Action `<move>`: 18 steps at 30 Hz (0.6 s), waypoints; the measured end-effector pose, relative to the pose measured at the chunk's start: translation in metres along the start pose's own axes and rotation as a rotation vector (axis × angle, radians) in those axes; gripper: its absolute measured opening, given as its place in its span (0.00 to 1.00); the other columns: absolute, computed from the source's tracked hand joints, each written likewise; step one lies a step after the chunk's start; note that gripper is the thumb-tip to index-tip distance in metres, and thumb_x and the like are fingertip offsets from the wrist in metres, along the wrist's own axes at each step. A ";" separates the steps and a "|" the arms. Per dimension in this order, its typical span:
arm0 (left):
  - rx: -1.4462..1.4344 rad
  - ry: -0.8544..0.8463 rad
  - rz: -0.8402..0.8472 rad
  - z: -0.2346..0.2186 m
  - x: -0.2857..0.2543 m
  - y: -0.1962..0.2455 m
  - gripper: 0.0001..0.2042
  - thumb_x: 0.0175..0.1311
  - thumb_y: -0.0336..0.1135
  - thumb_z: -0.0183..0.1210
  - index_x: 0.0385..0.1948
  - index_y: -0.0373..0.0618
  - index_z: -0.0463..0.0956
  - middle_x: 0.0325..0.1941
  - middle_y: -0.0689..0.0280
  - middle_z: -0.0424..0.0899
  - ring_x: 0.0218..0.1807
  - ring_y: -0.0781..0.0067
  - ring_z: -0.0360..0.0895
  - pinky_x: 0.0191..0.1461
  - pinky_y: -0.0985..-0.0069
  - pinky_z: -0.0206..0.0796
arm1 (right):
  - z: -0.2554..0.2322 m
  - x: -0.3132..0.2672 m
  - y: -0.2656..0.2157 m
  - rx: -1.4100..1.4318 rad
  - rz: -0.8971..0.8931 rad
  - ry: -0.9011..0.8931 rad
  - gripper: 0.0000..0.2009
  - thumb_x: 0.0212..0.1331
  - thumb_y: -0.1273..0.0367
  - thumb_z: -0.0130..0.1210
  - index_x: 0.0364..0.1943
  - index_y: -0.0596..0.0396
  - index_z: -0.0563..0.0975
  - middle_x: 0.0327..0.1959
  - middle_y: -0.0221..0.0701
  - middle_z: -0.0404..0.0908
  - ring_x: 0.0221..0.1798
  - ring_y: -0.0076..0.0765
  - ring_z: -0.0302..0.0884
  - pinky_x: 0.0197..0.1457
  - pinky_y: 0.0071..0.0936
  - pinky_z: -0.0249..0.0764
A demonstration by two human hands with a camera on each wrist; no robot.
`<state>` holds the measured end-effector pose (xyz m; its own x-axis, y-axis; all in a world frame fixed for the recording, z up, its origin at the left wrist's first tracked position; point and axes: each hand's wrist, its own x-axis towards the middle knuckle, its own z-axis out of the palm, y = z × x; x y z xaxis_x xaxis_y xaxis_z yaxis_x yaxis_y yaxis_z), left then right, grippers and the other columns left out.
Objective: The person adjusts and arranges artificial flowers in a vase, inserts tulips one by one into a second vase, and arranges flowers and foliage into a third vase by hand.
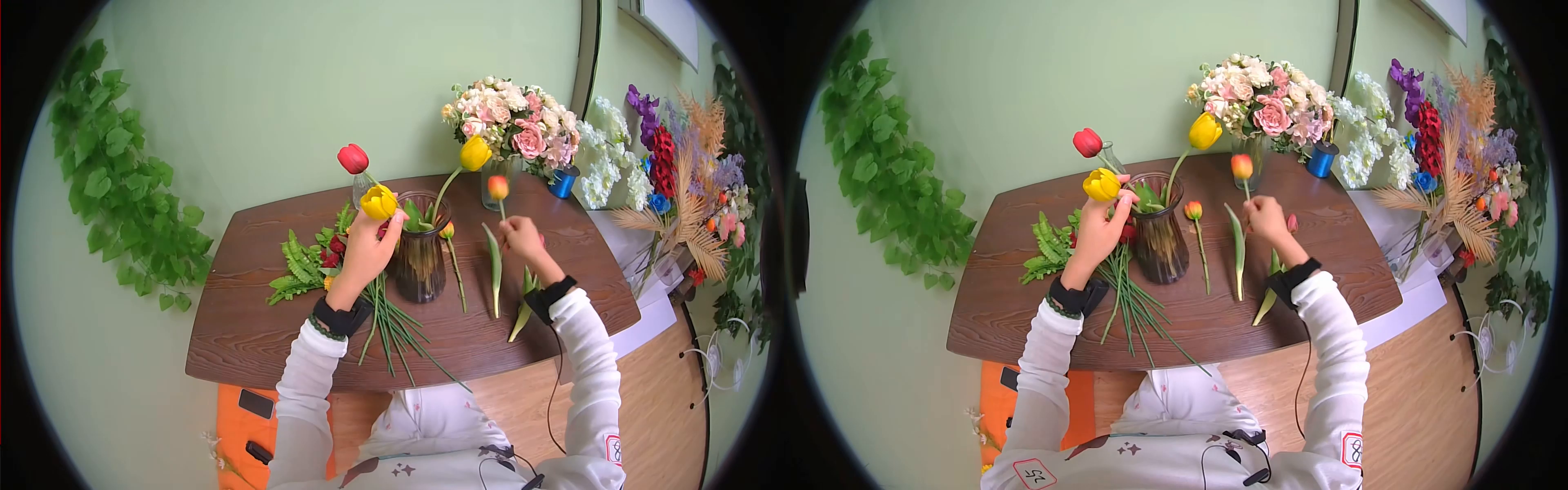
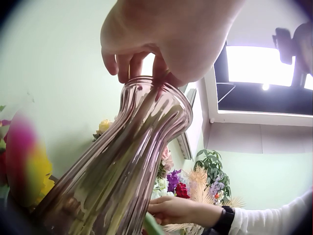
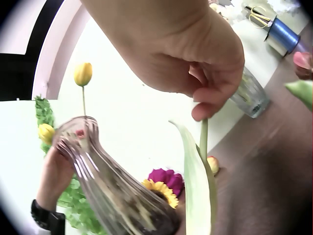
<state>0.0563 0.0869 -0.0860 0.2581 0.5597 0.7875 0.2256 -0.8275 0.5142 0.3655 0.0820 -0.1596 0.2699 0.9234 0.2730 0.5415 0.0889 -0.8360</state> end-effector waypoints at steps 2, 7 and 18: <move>-0.065 -0.070 -0.101 -0.003 0.001 0.003 0.06 0.59 0.31 0.51 0.30 0.40 0.75 0.46 0.60 0.75 0.41 0.70 0.72 0.46 0.74 0.63 | -0.018 -0.012 -0.036 0.168 -0.051 0.005 0.10 0.60 0.69 0.45 0.25 0.62 0.73 0.16 0.28 0.73 0.14 0.21 0.70 0.18 0.17 0.66; -0.038 -0.065 -0.097 -0.003 0.003 0.005 0.07 0.59 0.32 0.50 0.31 0.40 0.76 0.46 0.59 0.75 0.42 0.69 0.73 0.47 0.73 0.63 | -0.055 -0.055 -0.133 0.524 -0.263 0.124 0.11 0.63 0.65 0.43 0.30 0.58 0.71 0.17 0.24 0.70 0.16 0.16 0.65 0.20 0.12 0.61; 0.008 0.009 0.009 -0.002 0.006 0.004 0.08 0.58 0.34 0.53 0.32 0.40 0.75 0.35 0.63 0.74 0.32 0.71 0.73 0.36 0.77 0.65 | -0.028 -0.052 -0.224 0.596 -0.667 0.287 0.10 0.63 0.67 0.42 0.31 0.60 0.69 0.24 0.27 0.72 0.21 0.16 0.68 0.24 0.13 0.65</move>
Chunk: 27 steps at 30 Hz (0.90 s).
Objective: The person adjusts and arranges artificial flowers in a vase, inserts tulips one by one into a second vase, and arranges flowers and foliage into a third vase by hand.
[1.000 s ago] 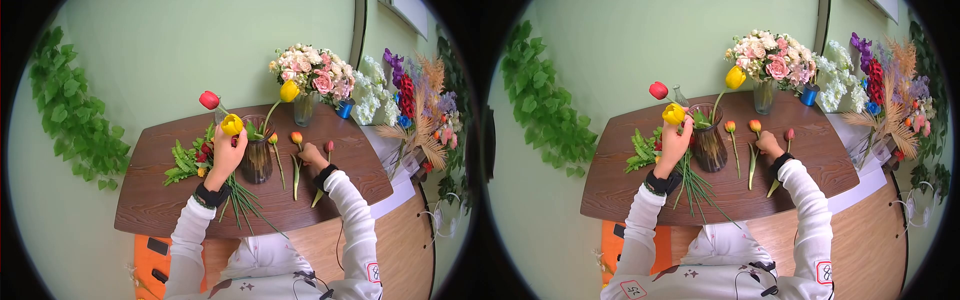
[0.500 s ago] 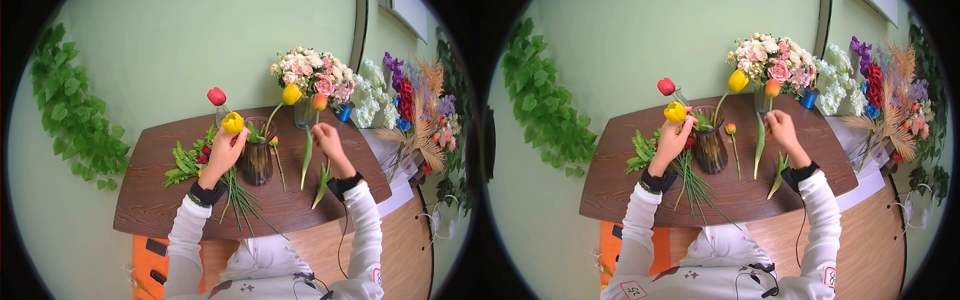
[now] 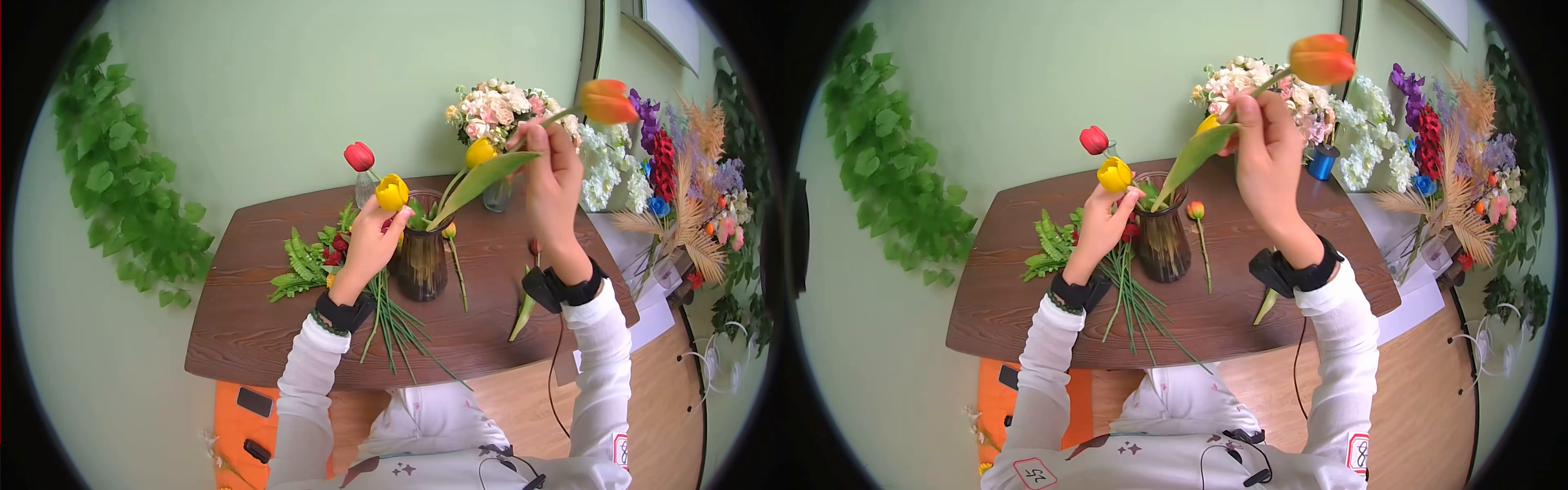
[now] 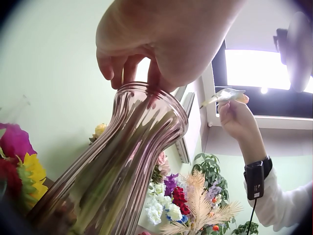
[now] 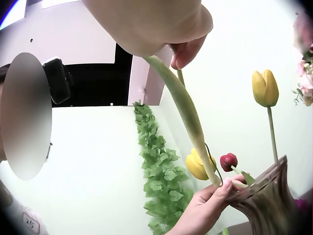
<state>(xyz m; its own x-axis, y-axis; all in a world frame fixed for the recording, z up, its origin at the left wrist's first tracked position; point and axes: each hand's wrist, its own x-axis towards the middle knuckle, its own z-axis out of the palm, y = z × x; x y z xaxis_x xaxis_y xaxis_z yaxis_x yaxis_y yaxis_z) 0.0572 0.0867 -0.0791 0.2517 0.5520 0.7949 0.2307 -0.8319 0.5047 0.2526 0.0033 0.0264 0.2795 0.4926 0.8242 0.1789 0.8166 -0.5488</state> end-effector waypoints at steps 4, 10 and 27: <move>0.015 -0.013 -0.019 0.000 -0.001 0.000 0.08 0.59 0.35 0.53 0.31 0.40 0.77 0.34 0.63 0.74 0.31 0.71 0.72 0.34 0.78 0.64 | 0.010 0.000 0.012 -0.009 0.018 -0.055 0.08 0.62 0.69 0.44 0.31 0.60 0.69 0.23 0.27 0.72 0.21 0.16 0.68 0.24 0.14 0.65; 0.015 -0.006 -0.018 0.001 -0.001 0.000 0.08 0.58 0.35 0.53 0.31 0.40 0.77 0.34 0.62 0.74 0.31 0.70 0.73 0.34 0.77 0.65 | 0.019 -0.005 0.018 -0.082 0.018 -0.119 0.05 0.60 0.72 0.46 0.31 0.61 0.69 0.22 0.28 0.73 0.20 0.16 0.71 0.23 0.14 0.67; -0.045 -0.037 -0.129 0.000 -0.009 0.001 0.06 0.57 0.31 0.52 0.30 0.39 0.76 0.45 0.59 0.76 0.44 0.66 0.73 0.48 0.71 0.63 | 0.019 -0.051 0.068 -0.515 0.075 -0.424 0.08 0.53 0.70 0.54 0.25 0.62 0.72 0.17 0.32 0.72 0.18 0.22 0.68 0.22 0.21 0.64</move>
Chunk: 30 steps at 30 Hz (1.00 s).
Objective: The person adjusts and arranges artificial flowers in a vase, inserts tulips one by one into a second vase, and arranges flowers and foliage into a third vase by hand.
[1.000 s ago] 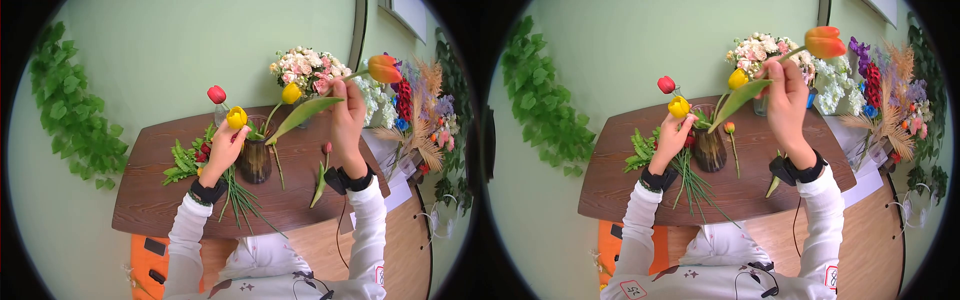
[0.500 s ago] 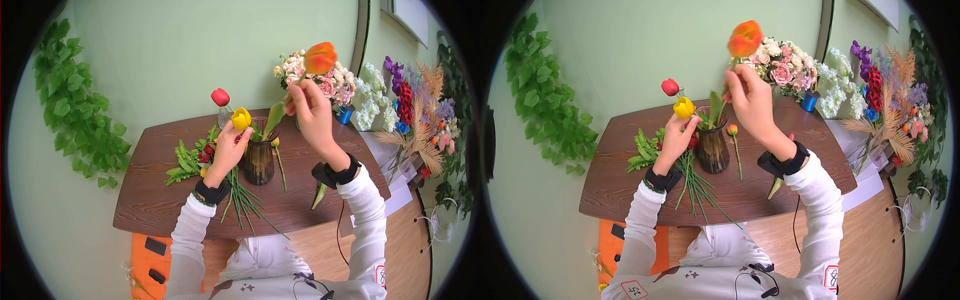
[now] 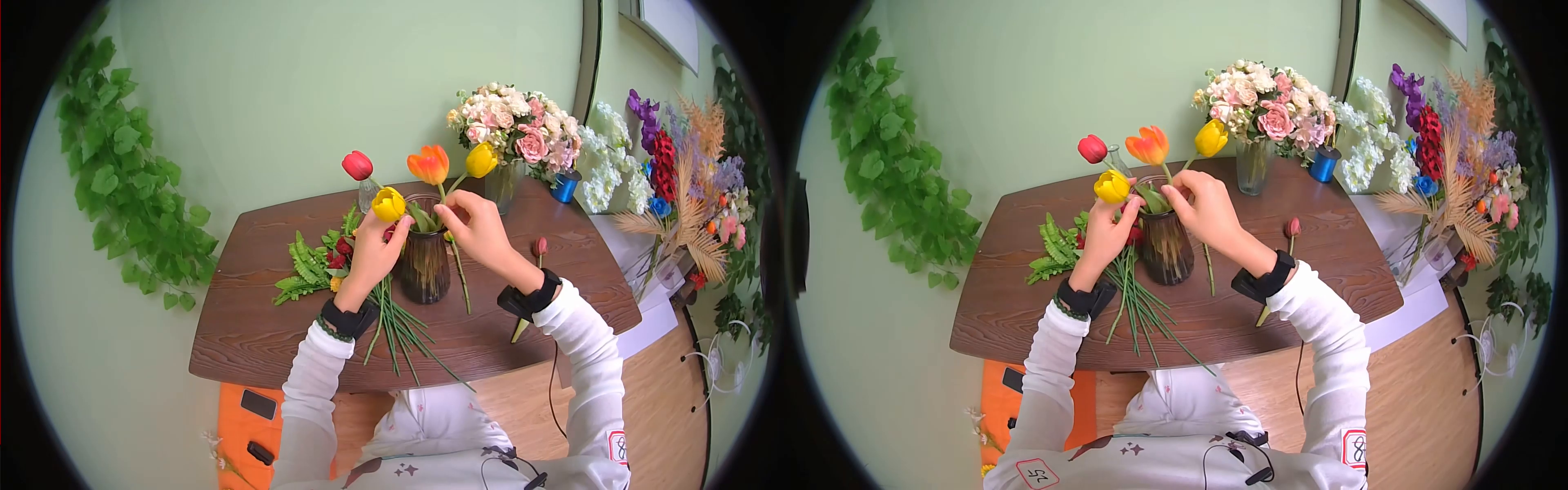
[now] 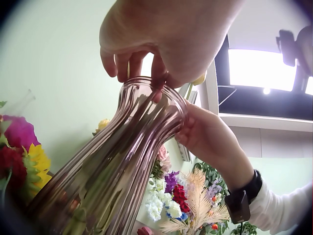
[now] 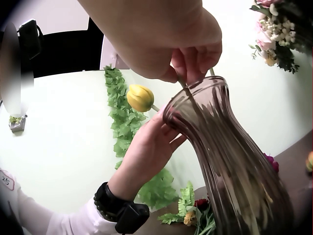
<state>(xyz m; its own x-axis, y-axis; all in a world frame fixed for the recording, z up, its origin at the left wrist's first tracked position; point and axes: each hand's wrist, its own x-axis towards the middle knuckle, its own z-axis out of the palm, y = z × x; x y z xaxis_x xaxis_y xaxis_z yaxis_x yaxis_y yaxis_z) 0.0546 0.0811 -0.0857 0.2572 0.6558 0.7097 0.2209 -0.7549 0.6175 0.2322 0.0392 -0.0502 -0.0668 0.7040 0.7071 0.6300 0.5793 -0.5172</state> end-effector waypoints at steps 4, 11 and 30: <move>-0.014 0.022 0.003 0.002 0.000 0.000 0.06 0.57 0.30 0.52 0.29 0.39 0.76 0.47 0.60 0.75 0.45 0.68 0.72 0.49 0.71 0.62 | 0.005 -0.008 0.008 0.044 -0.038 0.073 0.07 0.52 0.70 0.53 0.25 0.62 0.73 0.22 0.35 0.73 0.24 0.33 0.70 0.25 0.25 0.65; -0.018 0.011 0.013 0.003 0.000 -0.001 0.06 0.58 0.30 0.51 0.32 0.39 0.75 0.47 0.62 0.74 0.44 0.71 0.72 0.49 0.73 0.61 | 0.009 -0.006 0.004 0.157 -0.073 0.198 0.06 0.54 0.74 0.49 0.33 0.61 0.76 0.22 0.35 0.72 0.25 0.33 0.70 0.28 0.25 0.65; 0.030 0.011 0.092 0.005 -0.001 -0.013 0.14 0.61 0.30 0.49 0.47 0.38 0.68 0.30 0.68 0.78 0.36 0.81 0.72 0.43 0.80 0.63 | -0.012 0.034 -0.028 0.317 -0.152 0.399 0.06 0.52 0.79 0.48 0.33 0.62 0.75 0.28 0.34 0.78 0.27 0.27 0.75 0.32 0.22 0.69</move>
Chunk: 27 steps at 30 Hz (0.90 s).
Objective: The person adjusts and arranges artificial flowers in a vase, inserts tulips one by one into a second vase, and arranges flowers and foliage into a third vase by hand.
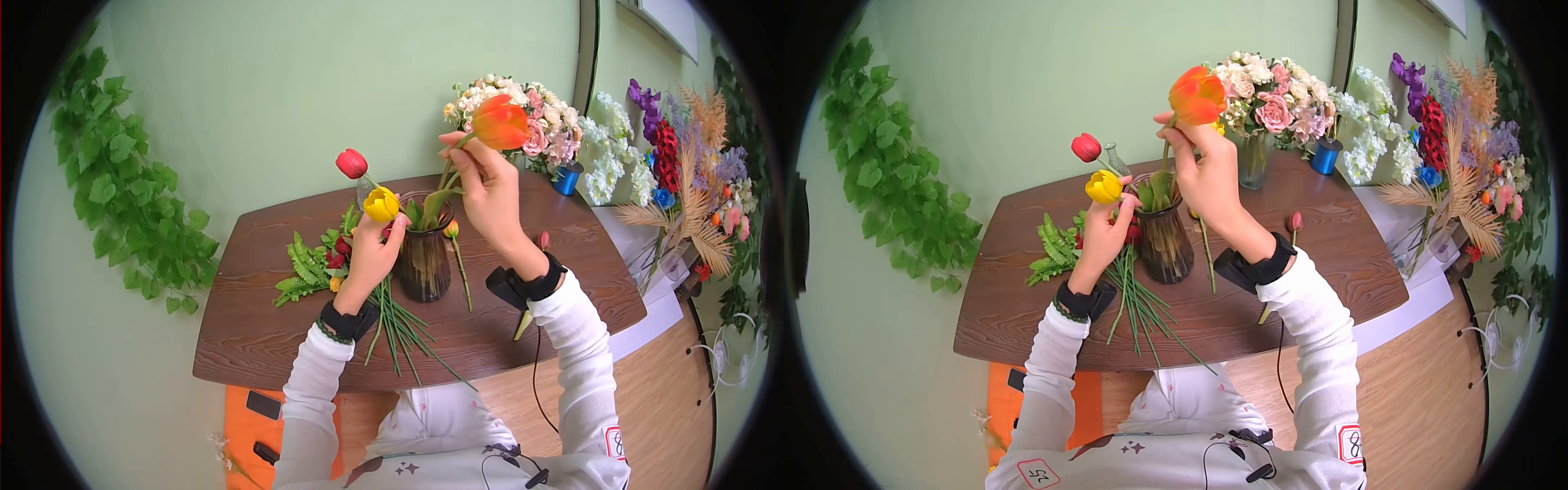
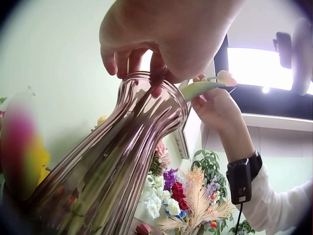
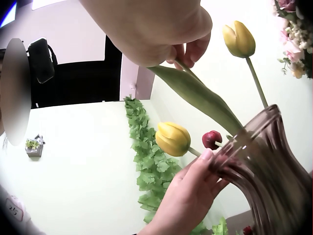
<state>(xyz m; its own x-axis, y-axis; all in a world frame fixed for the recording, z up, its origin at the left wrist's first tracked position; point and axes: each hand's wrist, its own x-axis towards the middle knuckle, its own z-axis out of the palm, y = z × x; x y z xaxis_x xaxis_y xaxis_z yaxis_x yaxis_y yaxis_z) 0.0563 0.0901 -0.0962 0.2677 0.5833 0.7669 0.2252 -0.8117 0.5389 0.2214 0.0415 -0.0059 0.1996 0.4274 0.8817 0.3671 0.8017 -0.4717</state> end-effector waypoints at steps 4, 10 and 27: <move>-0.066 -0.004 -0.050 0.000 0.001 0.008 0.09 0.60 0.30 0.49 0.39 0.38 0.72 0.37 0.65 0.77 0.36 0.79 0.72 0.44 0.78 0.63 | -0.007 0.002 -0.005 -0.080 -0.053 -0.006 0.06 0.53 0.79 0.48 0.34 0.62 0.75 0.30 0.35 0.78 0.30 0.30 0.77 0.34 0.23 0.71; -0.106 -0.005 -0.111 0.000 0.002 0.014 0.06 0.60 0.30 0.49 0.29 0.37 0.73 0.47 0.60 0.75 0.38 0.76 0.72 0.45 0.75 0.63 | -0.006 -0.006 0.006 -0.095 -0.031 -0.020 0.09 0.60 0.75 0.44 0.41 0.62 0.73 0.30 0.30 0.77 0.33 0.20 0.72 0.38 0.17 0.68; -0.048 0.014 -0.051 0.004 -0.001 0.008 0.07 0.60 0.31 0.50 0.28 0.38 0.74 0.51 0.55 0.72 0.43 0.71 0.73 0.46 0.73 0.64 | 0.007 -0.004 0.016 -0.200 0.132 -0.070 0.06 0.53 0.77 0.45 0.33 0.61 0.72 0.21 0.40 0.75 0.27 0.43 0.77 0.30 0.29 0.70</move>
<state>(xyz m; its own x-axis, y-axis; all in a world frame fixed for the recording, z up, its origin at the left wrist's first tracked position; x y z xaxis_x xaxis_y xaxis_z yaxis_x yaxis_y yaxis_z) 0.0610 0.0835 -0.0941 0.2439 0.6235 0.7428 0.1924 -0.7818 0.5931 0.2198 0.0553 -0.0173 0.1965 0.5562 0.8075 0.5159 0.6417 -0.5675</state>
